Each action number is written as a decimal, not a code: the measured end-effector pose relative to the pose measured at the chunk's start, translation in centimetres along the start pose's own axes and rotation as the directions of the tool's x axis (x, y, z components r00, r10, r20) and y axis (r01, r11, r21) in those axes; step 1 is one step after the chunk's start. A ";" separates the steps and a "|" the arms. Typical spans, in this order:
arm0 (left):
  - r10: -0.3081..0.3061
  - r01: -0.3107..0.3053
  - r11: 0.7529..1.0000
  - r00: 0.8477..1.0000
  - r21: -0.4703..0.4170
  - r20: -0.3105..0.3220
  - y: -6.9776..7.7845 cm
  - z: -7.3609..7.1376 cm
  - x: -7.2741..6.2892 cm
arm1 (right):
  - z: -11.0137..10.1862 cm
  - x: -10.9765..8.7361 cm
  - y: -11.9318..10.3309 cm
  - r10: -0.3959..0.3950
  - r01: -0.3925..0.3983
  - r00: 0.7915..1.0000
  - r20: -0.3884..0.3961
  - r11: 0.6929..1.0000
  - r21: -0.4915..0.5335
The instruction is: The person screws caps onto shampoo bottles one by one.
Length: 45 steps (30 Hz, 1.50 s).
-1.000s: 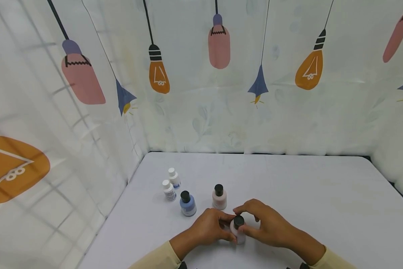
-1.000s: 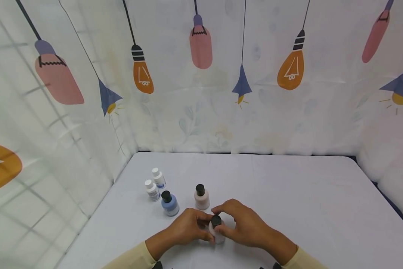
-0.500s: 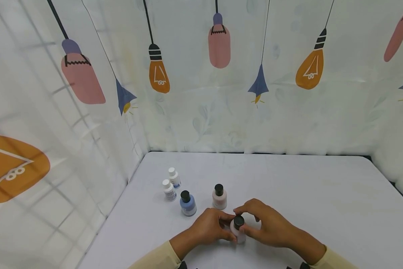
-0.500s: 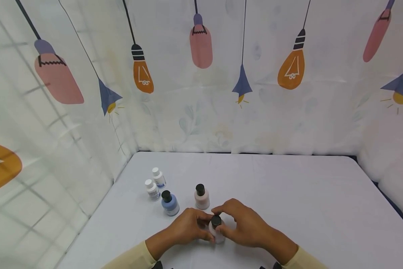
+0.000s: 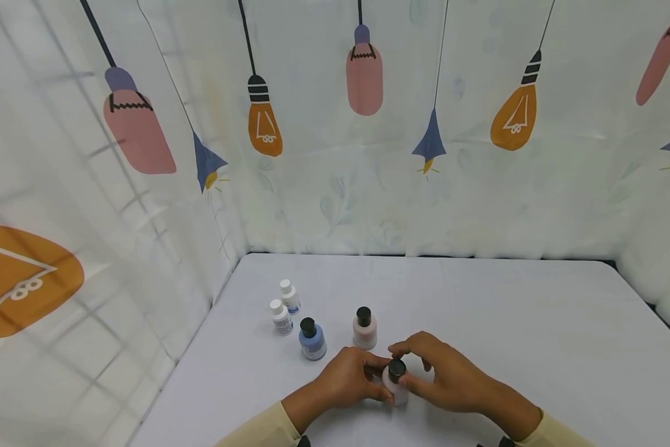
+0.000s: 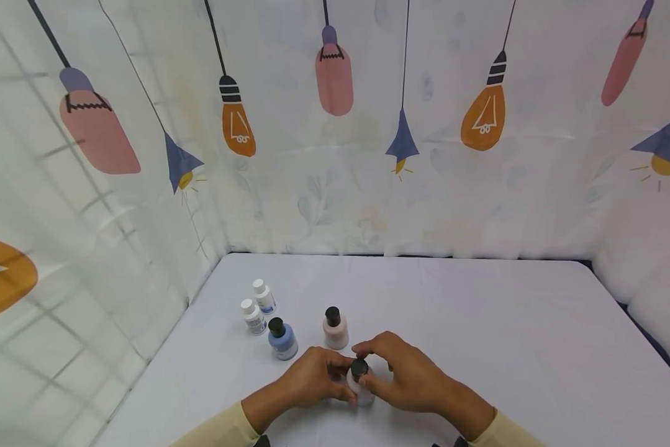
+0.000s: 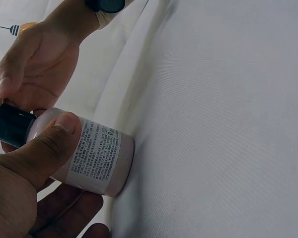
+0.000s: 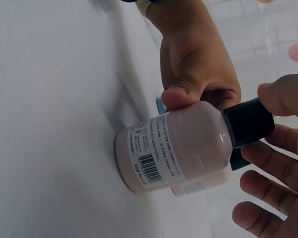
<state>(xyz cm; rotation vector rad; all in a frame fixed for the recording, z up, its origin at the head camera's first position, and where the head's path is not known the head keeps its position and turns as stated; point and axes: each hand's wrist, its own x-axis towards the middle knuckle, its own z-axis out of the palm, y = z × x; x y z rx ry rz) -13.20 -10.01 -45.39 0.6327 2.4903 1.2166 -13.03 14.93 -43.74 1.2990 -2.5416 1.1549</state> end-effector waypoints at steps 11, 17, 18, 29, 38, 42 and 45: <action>-0.009 0.009 1.000 1.000 -0.001 -0.002 0.0 0.0 -0.1 | -0.1 0.1 -0.1 0.002 -0.003 1.000 -0.027 1.000 -0.006; 0.003 -0.003 1.000 1.000 -0.010 -0.005 0.0 0.0 0.0 | -0.1 0.0 0.0 -0.033 0.033 0.999 0.000 0.999 0.006; 0.005 -0.005 1.000 1.000 -0.009 -0.005 0.0 0.0 0.0 | -0.1 0.1 0.0 -0.047 0.047 0.999 0.003 0.999 0.013; -0.008 0.008 1.000 1.000 -0.027 -0.001 0.0 0.0 -0.1 | 0.1 0.0 0.0 0.038 -0.038 0.999 0.000 0.999 -0.021; -0.013 0.013 0.999 1.000 -0.036 0.000 0.0 0.0 -0.1 | 0.0 0.1 0.1 -0.034 0.034 0.999 -0.004 0.999 0.001; -0.018 0.018 0.999 1.000 -0.036 0.002 -0.1 0.0 -0.1 | 0.0 0.0 0.0 0.021 -0.021 1.000 -0.004 1.000 -0.018; -0.009 0.009 0.999 1.000 -0.032 0.001 0.0 0.0 -0.1 | 0.0 0.0 0.0 0.034 -0.034 0.999 0.012 0.999 -0.010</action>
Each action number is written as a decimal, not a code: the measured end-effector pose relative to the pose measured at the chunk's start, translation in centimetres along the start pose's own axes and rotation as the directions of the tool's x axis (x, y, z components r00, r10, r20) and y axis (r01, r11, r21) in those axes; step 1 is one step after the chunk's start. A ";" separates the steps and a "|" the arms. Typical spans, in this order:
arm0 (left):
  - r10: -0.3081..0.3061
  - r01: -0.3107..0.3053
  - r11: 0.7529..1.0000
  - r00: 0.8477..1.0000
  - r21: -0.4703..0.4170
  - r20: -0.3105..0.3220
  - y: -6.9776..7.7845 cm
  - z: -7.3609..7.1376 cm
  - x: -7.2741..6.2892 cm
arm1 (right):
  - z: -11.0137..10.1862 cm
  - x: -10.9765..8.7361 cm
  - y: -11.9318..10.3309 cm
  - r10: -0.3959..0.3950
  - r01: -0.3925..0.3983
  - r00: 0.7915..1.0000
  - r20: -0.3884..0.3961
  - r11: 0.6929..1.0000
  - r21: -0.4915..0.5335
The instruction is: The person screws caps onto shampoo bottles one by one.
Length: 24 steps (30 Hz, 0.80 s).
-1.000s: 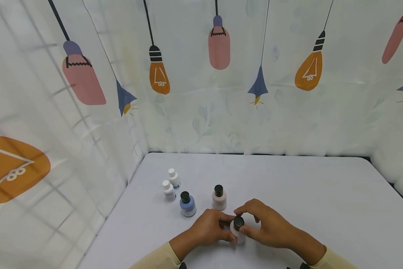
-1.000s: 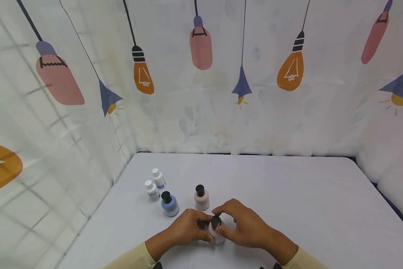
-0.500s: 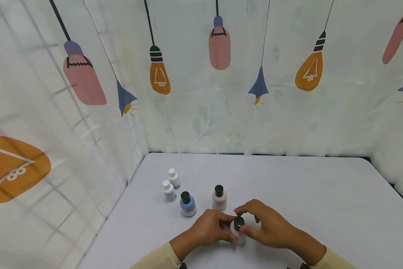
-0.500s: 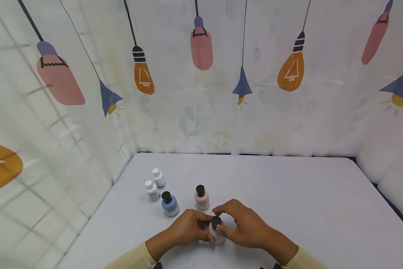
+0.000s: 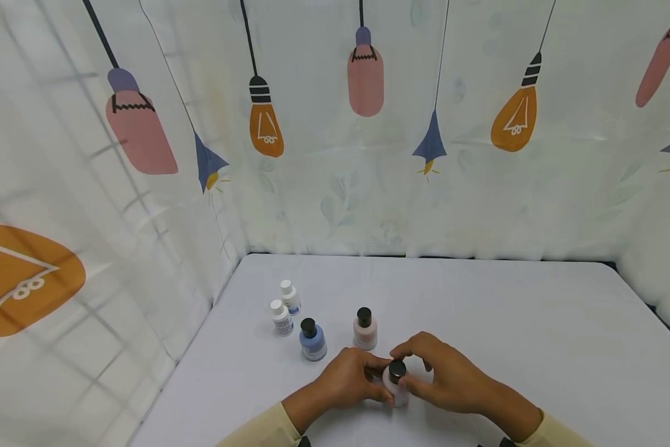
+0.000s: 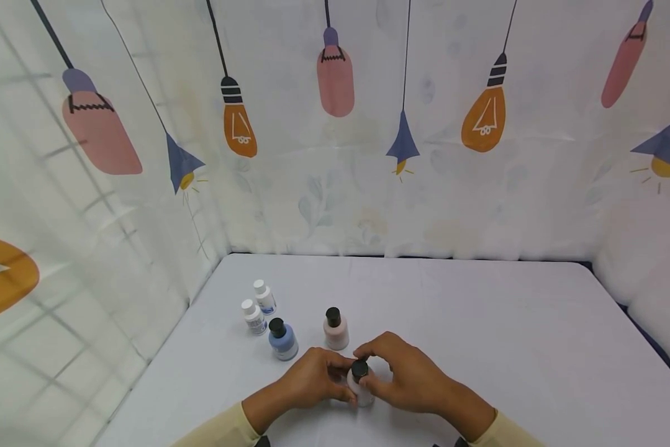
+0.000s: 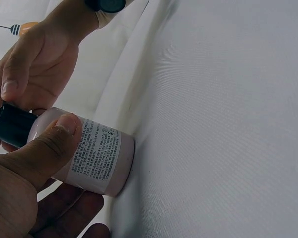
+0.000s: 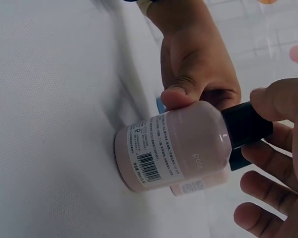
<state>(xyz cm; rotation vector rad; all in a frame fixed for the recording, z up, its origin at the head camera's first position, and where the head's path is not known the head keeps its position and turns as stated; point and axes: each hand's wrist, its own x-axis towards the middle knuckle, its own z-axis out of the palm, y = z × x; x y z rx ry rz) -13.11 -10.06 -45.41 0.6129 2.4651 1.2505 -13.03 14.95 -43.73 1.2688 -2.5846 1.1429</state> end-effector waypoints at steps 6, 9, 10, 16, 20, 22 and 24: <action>0.008 -0.008 1.000 1.000 -0.006 -0.002 0.0 0.0 -0.1 | 0.1 0.0 0.1 -0.047 0.047 0.999 0.016 0.998 0.037; 0.002 -0.002 1.000 1.000 -0.003 0.000 0.0 0.0 0.0 | 0.1 0.1 0.0 -0.036 0.036 0.999 -0.002 0.999 0.020; -0.001 0.001 1.000 1.000 -0.002 0.000 0.0 0.0 0.0 | 0.1 0.1 0.0 -0.028 0.028 1.000 -0.010 1.000 0.010; 0.000 0.000 1.000 1.000 -0.003 -0.001 0.1 0.0 0.0 | 0.2 0.1 -0.1 0.002 -0.003 0.999 -0.033 0.999 -0.033; -0.001 0.001 1.000 1.000 -0.008 0.000 0.1 0.0 0.0 | 0.2 0.0 0.0 -0.027 0.027 1.000 -0.007 1.000 0.008; -0.005 0.005 1.000 1.000 -0.009 0.001 0.1 0.0 0.0 | 0.3 0.1 0.0 -0.052 0.052 0.999 -0.001 0.998 0.023; -0.009 0.009 1.000 1.000 -0.008 0.000 0.1 0.0 0.0 | 0.3 0.1 0.0 -0.061 0.061 0.998 -0.006 0.998 0.015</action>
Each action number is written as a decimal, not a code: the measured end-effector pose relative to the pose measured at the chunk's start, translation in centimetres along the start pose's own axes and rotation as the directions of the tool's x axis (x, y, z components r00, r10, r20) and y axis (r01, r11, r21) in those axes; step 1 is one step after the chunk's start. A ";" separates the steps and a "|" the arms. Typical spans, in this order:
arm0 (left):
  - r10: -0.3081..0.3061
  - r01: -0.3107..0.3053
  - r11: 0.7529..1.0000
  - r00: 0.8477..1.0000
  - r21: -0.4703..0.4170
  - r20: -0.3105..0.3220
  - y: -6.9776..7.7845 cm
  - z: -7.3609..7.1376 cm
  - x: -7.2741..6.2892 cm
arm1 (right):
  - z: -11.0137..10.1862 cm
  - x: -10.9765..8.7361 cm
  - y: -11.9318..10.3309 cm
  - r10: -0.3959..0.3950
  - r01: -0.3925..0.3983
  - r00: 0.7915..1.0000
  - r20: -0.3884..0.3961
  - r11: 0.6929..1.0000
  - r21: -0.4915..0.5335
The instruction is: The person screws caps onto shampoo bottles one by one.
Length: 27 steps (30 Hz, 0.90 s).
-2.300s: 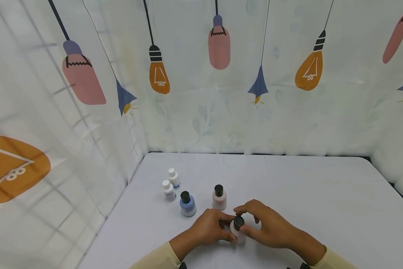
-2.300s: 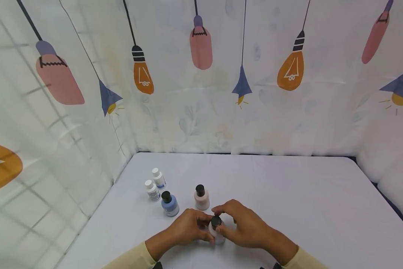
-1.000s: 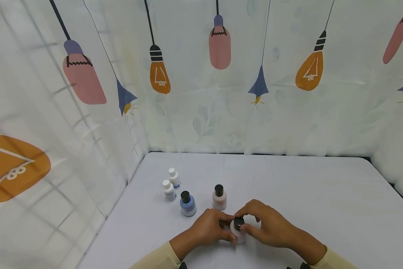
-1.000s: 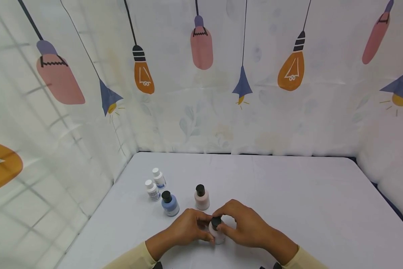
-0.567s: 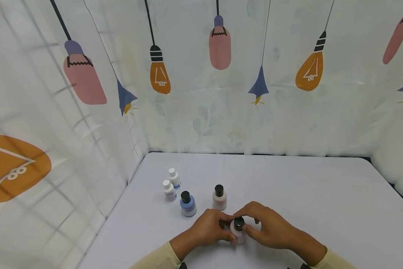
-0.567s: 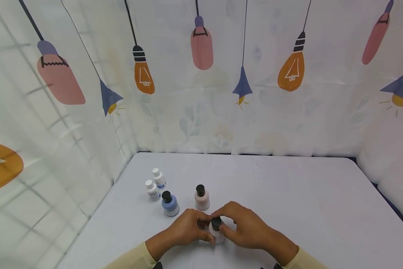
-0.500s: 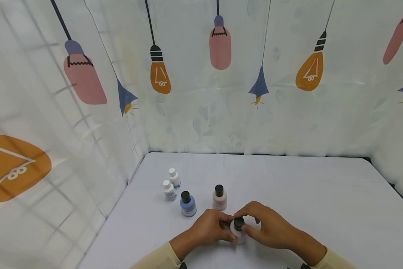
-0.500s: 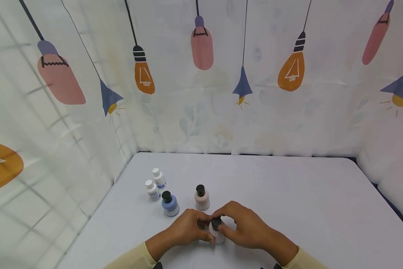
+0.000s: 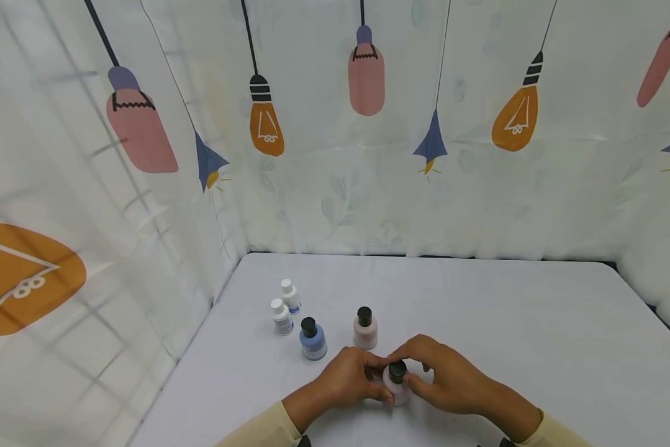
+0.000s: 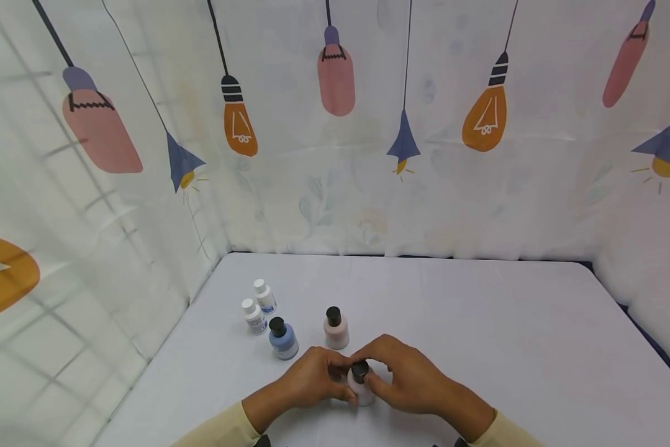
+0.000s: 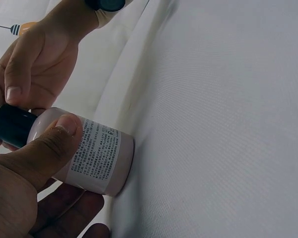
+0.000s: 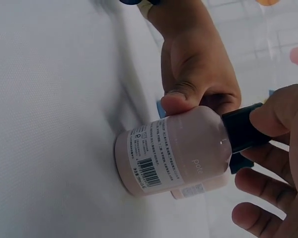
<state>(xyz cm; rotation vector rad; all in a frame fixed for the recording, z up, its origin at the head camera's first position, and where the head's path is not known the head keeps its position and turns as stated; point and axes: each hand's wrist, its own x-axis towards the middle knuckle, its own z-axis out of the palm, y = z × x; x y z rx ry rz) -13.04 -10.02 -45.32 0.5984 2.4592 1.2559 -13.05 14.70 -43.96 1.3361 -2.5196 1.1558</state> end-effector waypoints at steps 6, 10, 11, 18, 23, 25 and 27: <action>0.007 -0.007 1.000 1.000 0.019 0.001 -0.1 0.0 0.1 | 0.1 -0.1 -0.1 0.066 -0.067 0.998 -0.025 0.996 -0.060; 0.018 -0.018 1.000 1.000 0.021 0.001 -0.2 0.0 0.1 | 0.1 -0.1 -0.1 0.058 -0.059 0.998 -0.008 0.998 -0.034; 0.020 -0.020 1.000 1.000 0.021 0.001 -0.2 0.1 0.0 | 0.1 -0.1 -0.1 0.045 -0.046 0.999 -0.004 0.999 -0.026; 0.018 -0.018 1.000 1.000 0.014 0.000 -0.2 0.0 0.1 | 0.2 -0.1 0.0 0.023 -0.023 1.000 -0.019 0.999 -0.028; 0.014 -0.014 1.000 1.000 0.017 0.002 -0.2 0.0 0.1 | 0.1 -0.1 -0.1 0.045 -0.046 0.999 -0.026 0.998 -0.048; 0.013 -0.013 1.000 1.000 0.019 0.001 -0.2 0.0 0.1 | 0.1 -0.1 -0.2 0.057 -0.058 0.998 -0.019 0.997 -0.048; 0.013 -0.013 1.000 1.000 0.020 -0.002 -0.2 0.0 0.1 | 0.0 -0.1 -0.2 0.063 -0.063 0.998 -0.008 0.997 -0.048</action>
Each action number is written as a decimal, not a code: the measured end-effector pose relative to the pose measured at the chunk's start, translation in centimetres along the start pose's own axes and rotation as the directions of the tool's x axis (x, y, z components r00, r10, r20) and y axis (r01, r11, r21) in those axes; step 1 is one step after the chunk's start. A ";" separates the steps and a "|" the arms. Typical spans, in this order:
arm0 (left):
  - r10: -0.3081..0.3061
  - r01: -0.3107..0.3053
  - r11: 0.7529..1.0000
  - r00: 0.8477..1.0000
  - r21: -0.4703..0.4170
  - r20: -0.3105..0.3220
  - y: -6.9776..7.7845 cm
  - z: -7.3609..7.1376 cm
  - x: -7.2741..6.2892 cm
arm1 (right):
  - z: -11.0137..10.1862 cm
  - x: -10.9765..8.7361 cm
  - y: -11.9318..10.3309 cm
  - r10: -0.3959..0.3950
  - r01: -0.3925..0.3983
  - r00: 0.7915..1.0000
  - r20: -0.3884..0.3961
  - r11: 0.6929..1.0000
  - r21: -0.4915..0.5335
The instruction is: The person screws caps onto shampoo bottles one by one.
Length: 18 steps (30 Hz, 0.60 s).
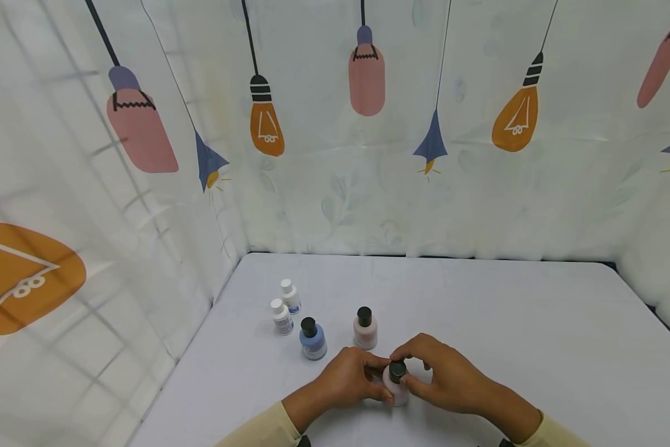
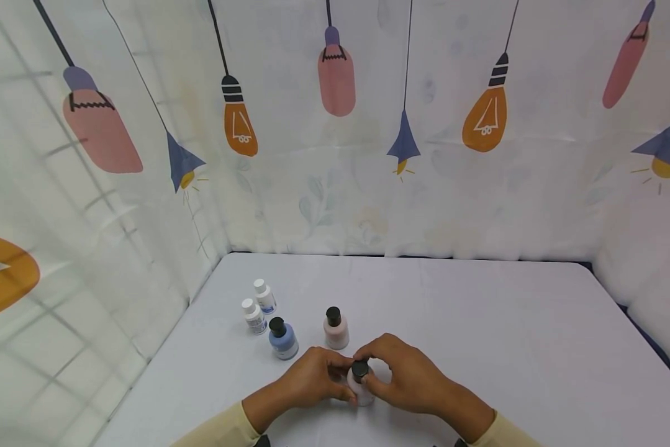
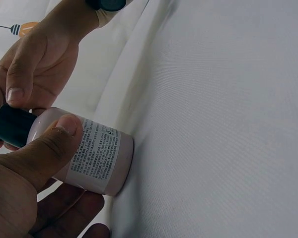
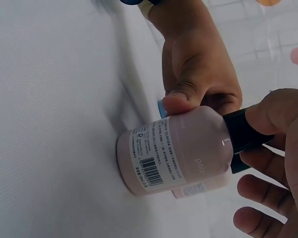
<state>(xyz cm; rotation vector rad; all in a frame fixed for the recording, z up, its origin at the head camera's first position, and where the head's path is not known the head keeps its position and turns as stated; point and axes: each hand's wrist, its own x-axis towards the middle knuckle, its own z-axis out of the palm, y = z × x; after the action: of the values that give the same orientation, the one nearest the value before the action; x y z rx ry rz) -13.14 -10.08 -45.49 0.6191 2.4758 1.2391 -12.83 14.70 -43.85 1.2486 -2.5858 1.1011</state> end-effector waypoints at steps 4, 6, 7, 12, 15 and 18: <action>-0.001 0.001 1.000 1.000 -0.006 -0.002 0.0 0.0 -0.1 | -0.2 0.0 0.0 -0.017 0.017 1.000 0.024 1.000 0.012; -0.002 0.002 1.000 1.000 -0.007 0.000 -0.1 0.0 -0.1 | -0.2 0.1 -0.1 -0.030 0.029 0.999 0.029 0.999 0.013; -0.001 0.001 1.000 1.000 -0.005 0.001 -0.1 0.0 -0.1 | -0.2 0.1 -0.1 -0.034 0.033 0.999 0.029 0.999 0.010; 0.003 -0.003 1.000 1.000 0.008 0.001 0.0 0.0 -0.1 | -0.3 0.1 -0.2 -0.049 0.049 0.999 0.006 0.997 -0.054; 0.005 -0.005 1.000 1.000 0.014 -0.001 0.0 0.0 -0.1 | -0.3 0.1 -0.2 -0.050 0.050 0.999 0.000 0.996 -0.077; 0.001 -0.001 1.000 1.000 0.014 0.000 0.2 0.2 -0.2 | -0.3 0.0 -0.2 -0.024 0.024 1.000 0.002 0.998 -0.061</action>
<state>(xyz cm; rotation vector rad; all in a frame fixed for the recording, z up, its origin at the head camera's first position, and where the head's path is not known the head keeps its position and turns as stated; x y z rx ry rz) -12.82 -10.00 -45.43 0.6243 2.4861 1.2237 -12.75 14.79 -43.49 1.2638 -2.5776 1.0103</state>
